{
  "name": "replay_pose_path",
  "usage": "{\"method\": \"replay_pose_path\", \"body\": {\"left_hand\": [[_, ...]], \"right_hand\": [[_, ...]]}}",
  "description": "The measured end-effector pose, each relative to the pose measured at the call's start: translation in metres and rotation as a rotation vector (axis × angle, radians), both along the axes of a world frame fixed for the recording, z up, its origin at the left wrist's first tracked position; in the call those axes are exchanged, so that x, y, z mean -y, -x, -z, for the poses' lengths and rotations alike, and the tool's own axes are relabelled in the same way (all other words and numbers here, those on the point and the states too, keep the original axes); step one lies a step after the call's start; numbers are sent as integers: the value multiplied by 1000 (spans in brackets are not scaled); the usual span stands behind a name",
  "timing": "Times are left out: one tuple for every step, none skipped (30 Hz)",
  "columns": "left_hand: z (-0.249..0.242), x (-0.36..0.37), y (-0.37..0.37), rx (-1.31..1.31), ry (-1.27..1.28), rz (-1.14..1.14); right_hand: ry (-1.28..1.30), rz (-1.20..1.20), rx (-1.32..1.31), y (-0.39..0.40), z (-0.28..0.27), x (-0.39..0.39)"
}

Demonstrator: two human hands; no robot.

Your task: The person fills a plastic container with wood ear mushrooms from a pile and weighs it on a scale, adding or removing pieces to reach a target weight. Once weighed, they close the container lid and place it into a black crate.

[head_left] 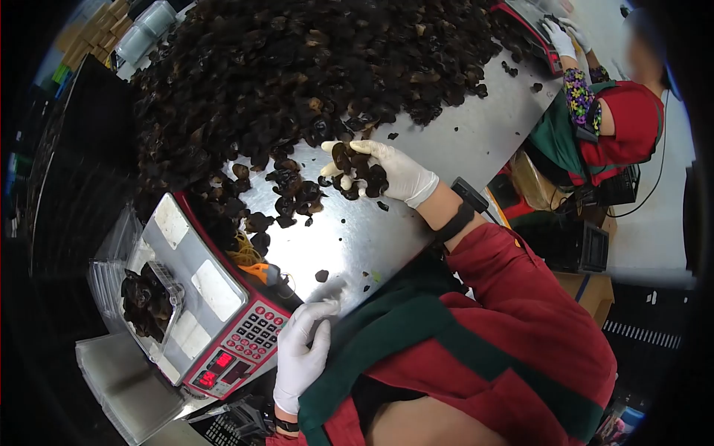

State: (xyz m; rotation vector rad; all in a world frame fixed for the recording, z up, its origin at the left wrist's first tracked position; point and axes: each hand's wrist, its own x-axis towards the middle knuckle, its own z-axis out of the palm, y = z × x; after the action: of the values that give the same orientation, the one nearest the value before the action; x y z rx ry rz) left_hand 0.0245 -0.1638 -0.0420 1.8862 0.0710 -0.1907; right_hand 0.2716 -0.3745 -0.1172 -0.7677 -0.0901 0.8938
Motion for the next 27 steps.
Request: {"method": "replay_pose_path", "body": {"left_hand": [[0,-1,1,-6,10,1],[0,-1,2,-12,18,-1],[0,-2,3,-11,14,-13],[1,-3,4,-12,25,-3],[2,-3,5,-12,35,9],[2,-3,5,-11,32,-1],[2,-3,6,-7,40,-3],[1,-3,6,-2,47,-5],[0,-3,7,-3,44,-15],[-1,-3,7,7,40,-14],[-3,-3,8,16,35,-16],[-5,-3,9,15,29,-36],[-7,-4,10,18,23,-36],[-9,-6,12,22,17,-37],[-9,-8,15,28,14,-59],[-9,-11,18,37,4,-56],[-9,-12,21,41,-5,-50],[-9,-13,24,58,4,-75],[-11,-16,27,62,8,-87],[-16,-19,29,51,31,-104],[-20,-23,30,41,53,-118],[-23,-26,31,64,44,-128],[-25,-30,33,64,55,-142],[-29,-34,33,63,58,-155],[-34,-37,34,60,60,-168],[-38,-41,35,62,62,-172],[-41,-45,37,61,77,-204]], "right_hand": [[-5,-5,-3,0,-6,-4],[32,47,30,3,-13,-10],[28,35,30,-1,-13,-15],[108,23,211,-8,-12,-20],[187,13,392,-13,-12,-26],[333,39,405,-15,-21,-39],[445,48,586,-18,-23,-55],[580,24,801,-16,-27,-68],[711,1,1017,-14,-31,-80],[931,25,1331,-11,-31,-90],[1118,-27,1515,-7,-30,-99],[1240,-144,1519,-7,-24,-107],[1360,-261,1521,-8,-20,-117],[1326,-235,1466,-11,-18,-118],[1295,-213,1413,-14,-21,-115],[1274,-173,1330,-17,-22,-112],[1105,-50,1270,-24,-4,-106],[918,-116,969,-29,-9,-100],[733,-172,667,-32,-17,-94],[504,-152,519,-30,-22,-89],[463,-153,471,-27,-31,-86],[399,-189,415,-24,-36,-83],[335,-223,358,-21,-39,-81],[339,-224,361,-19,-39,-82],[270,-228,300,-16,-38,-84],[201,-235,240,-13,-38,-86],[202,-241,242,-10,-39,-91]]}}
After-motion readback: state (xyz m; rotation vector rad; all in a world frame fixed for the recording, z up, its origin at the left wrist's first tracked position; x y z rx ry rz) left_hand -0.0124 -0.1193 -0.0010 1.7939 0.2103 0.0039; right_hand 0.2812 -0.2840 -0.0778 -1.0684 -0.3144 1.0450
